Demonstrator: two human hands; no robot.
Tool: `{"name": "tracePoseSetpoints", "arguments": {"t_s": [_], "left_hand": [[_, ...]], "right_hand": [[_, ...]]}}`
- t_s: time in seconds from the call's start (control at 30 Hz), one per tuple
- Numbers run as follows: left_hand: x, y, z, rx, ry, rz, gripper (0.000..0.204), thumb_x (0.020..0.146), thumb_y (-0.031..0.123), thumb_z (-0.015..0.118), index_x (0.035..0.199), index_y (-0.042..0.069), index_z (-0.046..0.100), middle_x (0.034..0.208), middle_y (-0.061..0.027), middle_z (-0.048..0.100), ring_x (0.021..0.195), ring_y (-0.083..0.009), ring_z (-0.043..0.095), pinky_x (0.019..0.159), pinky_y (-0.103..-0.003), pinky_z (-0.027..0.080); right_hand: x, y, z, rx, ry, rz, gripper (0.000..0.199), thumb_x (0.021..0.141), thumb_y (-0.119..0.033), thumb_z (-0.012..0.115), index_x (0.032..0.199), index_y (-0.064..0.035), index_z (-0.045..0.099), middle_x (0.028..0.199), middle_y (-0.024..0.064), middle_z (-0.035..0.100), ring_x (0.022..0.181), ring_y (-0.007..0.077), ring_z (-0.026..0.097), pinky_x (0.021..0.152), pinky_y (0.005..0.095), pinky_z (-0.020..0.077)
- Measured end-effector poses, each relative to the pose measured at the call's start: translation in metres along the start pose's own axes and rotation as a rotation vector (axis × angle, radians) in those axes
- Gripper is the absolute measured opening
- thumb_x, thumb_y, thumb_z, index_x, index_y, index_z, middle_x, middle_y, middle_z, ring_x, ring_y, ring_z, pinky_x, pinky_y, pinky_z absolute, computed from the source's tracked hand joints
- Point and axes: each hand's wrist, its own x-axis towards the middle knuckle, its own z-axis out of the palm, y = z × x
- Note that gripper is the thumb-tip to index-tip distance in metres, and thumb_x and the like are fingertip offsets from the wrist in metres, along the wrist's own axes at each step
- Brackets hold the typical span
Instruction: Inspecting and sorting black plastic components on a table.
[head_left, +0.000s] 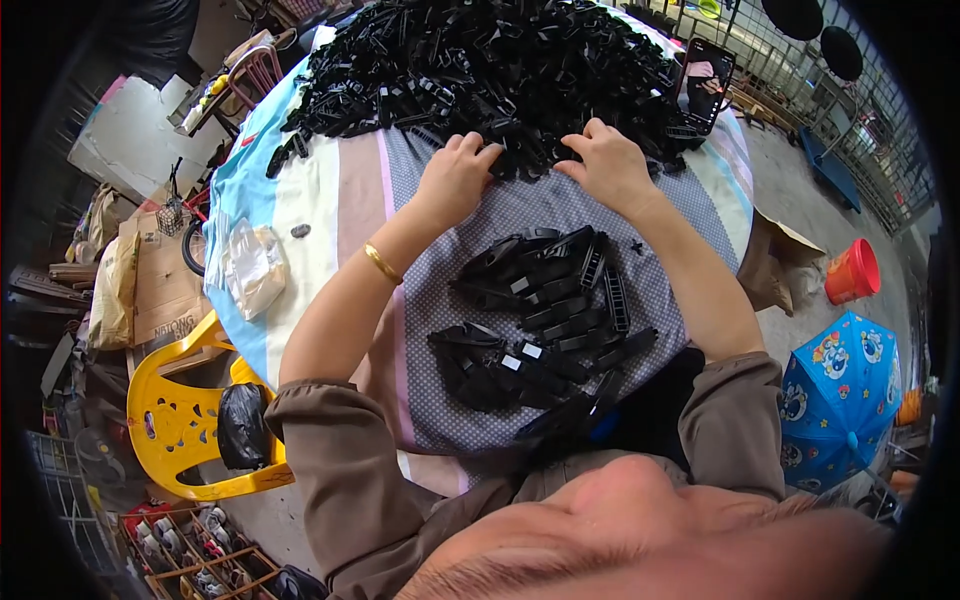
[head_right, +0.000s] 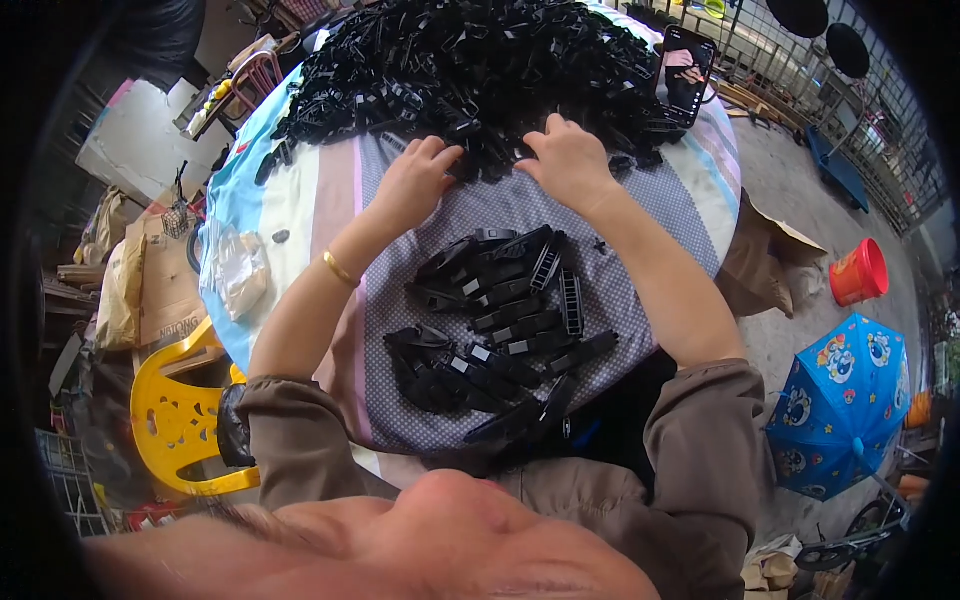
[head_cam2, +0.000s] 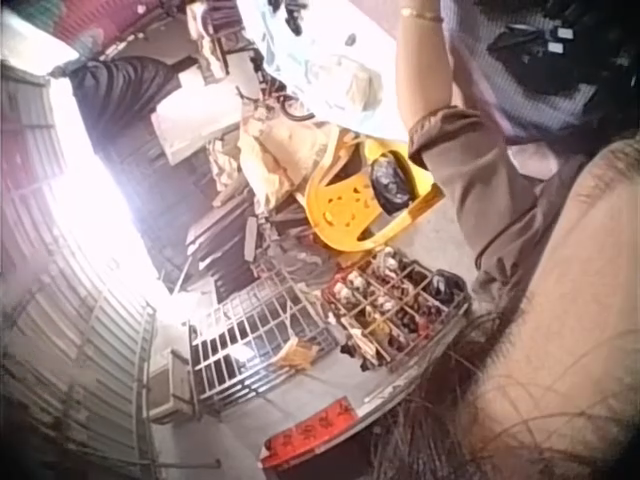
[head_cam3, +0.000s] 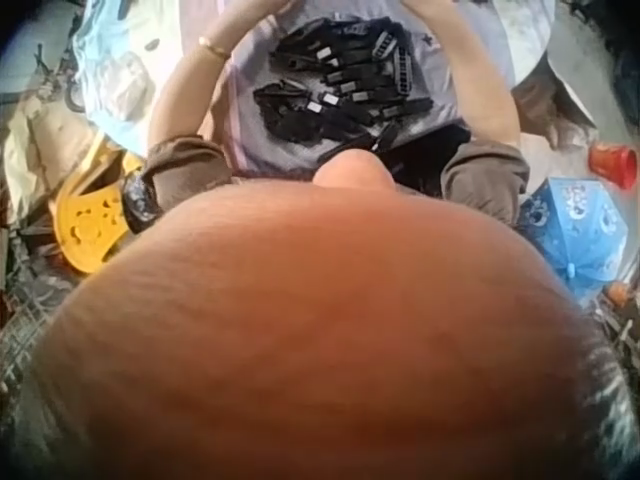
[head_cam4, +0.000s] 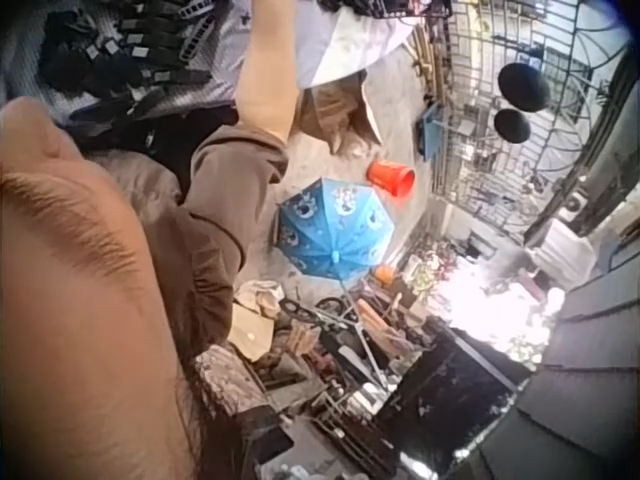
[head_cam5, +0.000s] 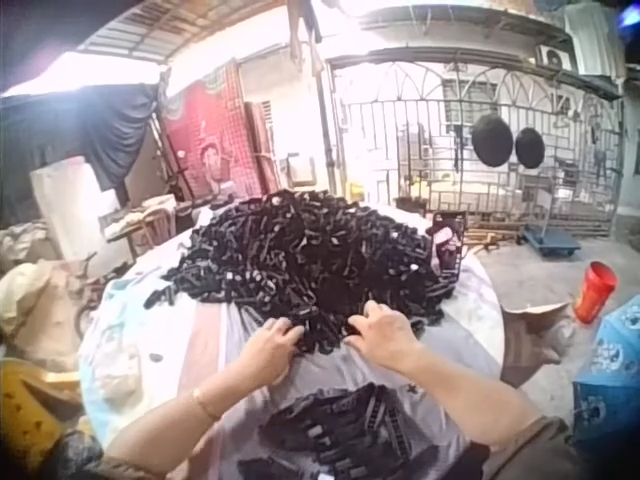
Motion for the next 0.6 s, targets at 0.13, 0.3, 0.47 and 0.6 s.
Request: {"name": "tracePoseSetpoints", "arguments": {"t_s": [0.13,0.3,0.47,0.6], "left_hand": [[0.006,-0.004,0.005,0.03,-0.044,0.088,0.028,0.074,0.009,0.065,0.102,0.007,0.064,0.097,-0.0075,0.057,0.096,-0.0243,0.054,0.08,-0.035,0.048],[-0.005,0.005,-0.014,0.026,0.054,0.129,0.02,0.071,0.006,0.068,0.091,0.004,0.063,0.093,-0.0088,0.057,0.093,-0.029,0.054,0.078,-0.038,0.048],[-0.036,0.027,-0.026,-0.185,-0.113,-0.025,0.02,0.074,0.007,0.067,0.094,0.006,0.064,0.089,-0.0117,0.059,0.088,-0.0324,0.057,0.081,-0.04,0.046],[-0.048,0.027,-0.023,-0.3,-0.042,-0.076,0.023,0.076,0.014,0.068,0.099,0.008,0.066,0.088,-0.0101,0.059,0.09,-0.0299,0.056,0.08,-0.039,0.045]], "right_hand": [[-0.001,0.002,0.0,0.044,-0.047,-0.006,0.039,0.077,-0.033,0.072,0.106,-0.0068,0.066,0.098,0.0102,0.056,0.092,0.0275,0.06,0.079,0.0363,0.0509],[0.0,0.011,0.004,0.104,-0.053,-0.001,0.035,0.077,-0.025,0.071,0.104,-0.0047,0.065,0.1,0.0124,0.056,0.091,0.0308,0.061,0.08,0.0379,0.0508],[-0.001,0.01,0.01,0.23,-0.044,-0.046,0.028,0.077,-0.013,0.066,0.104,-0.004,0.063,0.102,0.0127,0.056,0.088,0.0323,0.061,0.082,0.0388,0.0508],[0.002,0.002,0.002,0.13,0.016,0.035,0.026,0.077,-0.009,0.06,0.103,-0.0069,0.064,0.103,0.0116,0.056,0.095,0.0313,0.059,0.083,0.0388,0.0509]]}}
